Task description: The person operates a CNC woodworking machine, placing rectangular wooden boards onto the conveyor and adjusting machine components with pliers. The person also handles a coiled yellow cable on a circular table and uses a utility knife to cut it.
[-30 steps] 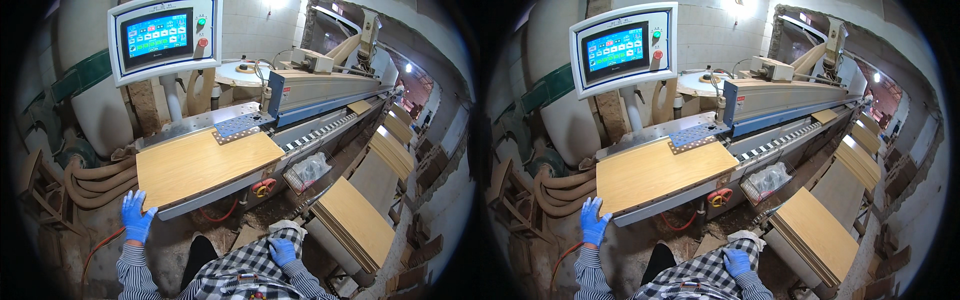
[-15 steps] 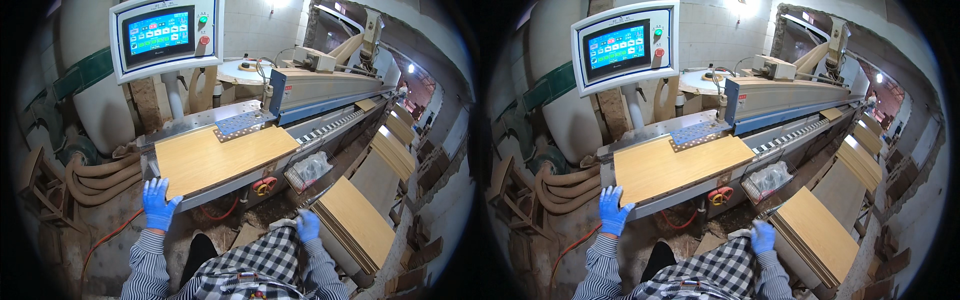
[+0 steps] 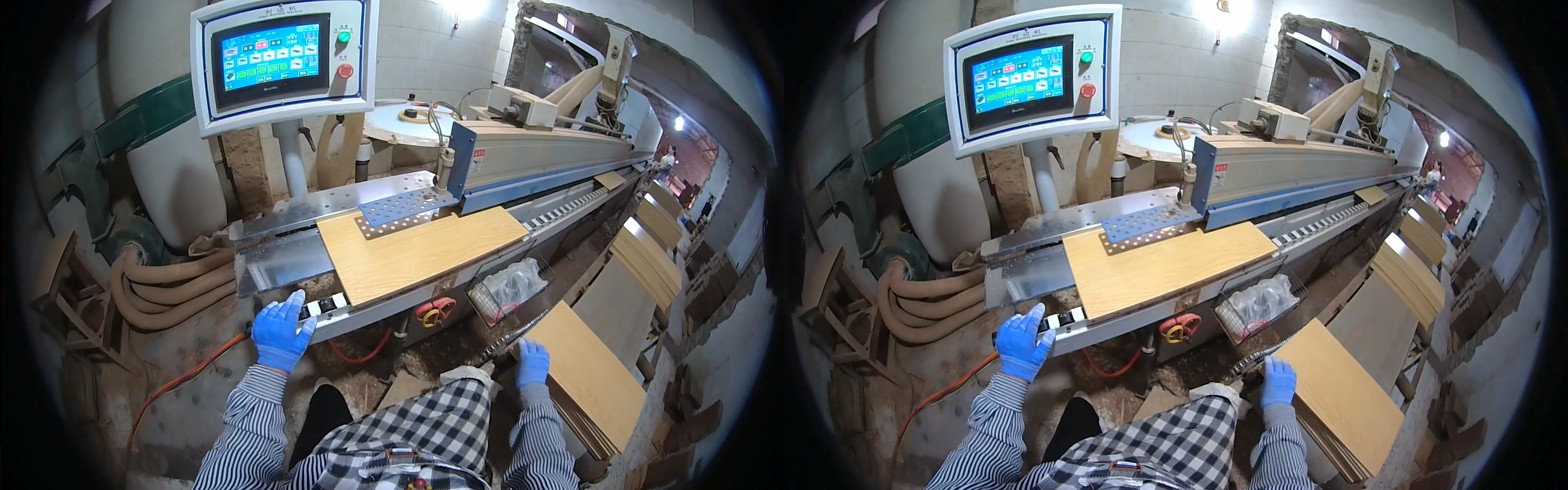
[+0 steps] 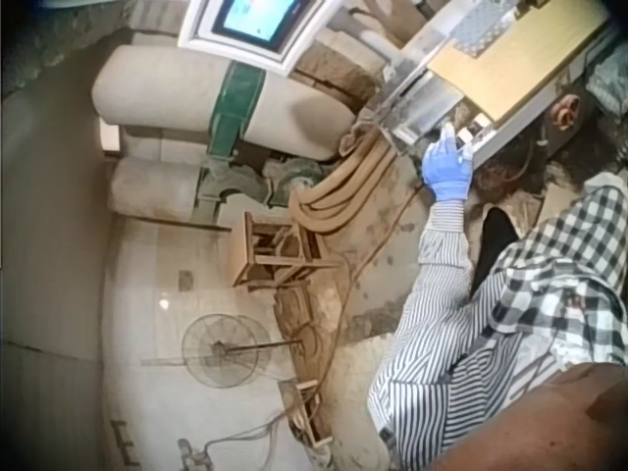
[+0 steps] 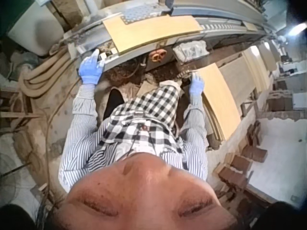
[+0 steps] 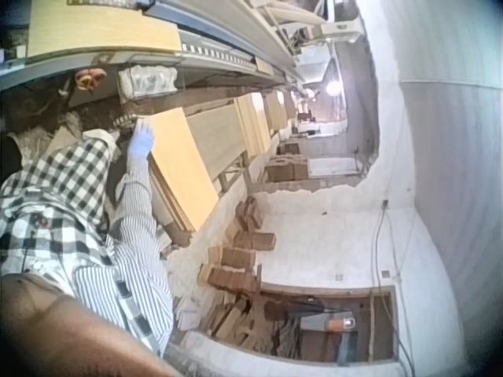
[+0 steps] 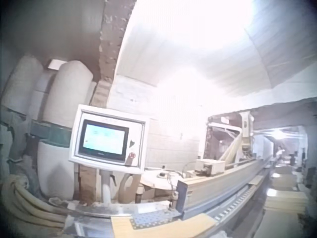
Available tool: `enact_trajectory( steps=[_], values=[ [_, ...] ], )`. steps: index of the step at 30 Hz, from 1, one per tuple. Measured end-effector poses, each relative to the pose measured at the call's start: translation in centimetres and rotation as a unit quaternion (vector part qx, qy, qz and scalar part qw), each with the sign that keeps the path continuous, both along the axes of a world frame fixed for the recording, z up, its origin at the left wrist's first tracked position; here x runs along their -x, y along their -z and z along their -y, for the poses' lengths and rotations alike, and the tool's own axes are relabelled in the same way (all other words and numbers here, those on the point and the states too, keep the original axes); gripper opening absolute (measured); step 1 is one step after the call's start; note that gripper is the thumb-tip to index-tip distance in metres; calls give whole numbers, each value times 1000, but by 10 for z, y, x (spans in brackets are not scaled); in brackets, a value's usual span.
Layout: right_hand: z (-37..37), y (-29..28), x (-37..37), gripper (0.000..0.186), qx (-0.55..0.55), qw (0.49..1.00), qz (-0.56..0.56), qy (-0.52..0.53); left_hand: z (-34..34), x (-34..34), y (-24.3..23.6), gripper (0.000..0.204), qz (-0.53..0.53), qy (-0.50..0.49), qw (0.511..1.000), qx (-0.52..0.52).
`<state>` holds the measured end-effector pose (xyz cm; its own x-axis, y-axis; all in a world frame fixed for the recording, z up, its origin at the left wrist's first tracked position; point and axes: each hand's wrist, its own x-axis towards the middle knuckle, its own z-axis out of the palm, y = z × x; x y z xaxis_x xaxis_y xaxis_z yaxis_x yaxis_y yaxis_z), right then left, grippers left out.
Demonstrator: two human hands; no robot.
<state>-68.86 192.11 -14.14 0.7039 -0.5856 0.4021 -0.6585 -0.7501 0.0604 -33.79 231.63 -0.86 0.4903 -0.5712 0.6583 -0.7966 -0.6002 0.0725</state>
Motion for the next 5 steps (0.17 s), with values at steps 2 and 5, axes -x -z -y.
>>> enact_trajectory(
  steps=[2, 5],
  values=[
    [-19, 4, 12, 43, 22, 1000, 16, -2, 0, 0, 1, 53, 2, -1, 1000, 4],
    [-42, 15, 36, 45, -3, 1000, 22, -1, 3, -1, 4, 54, 8, -8, 1000, 7]
  ],
)
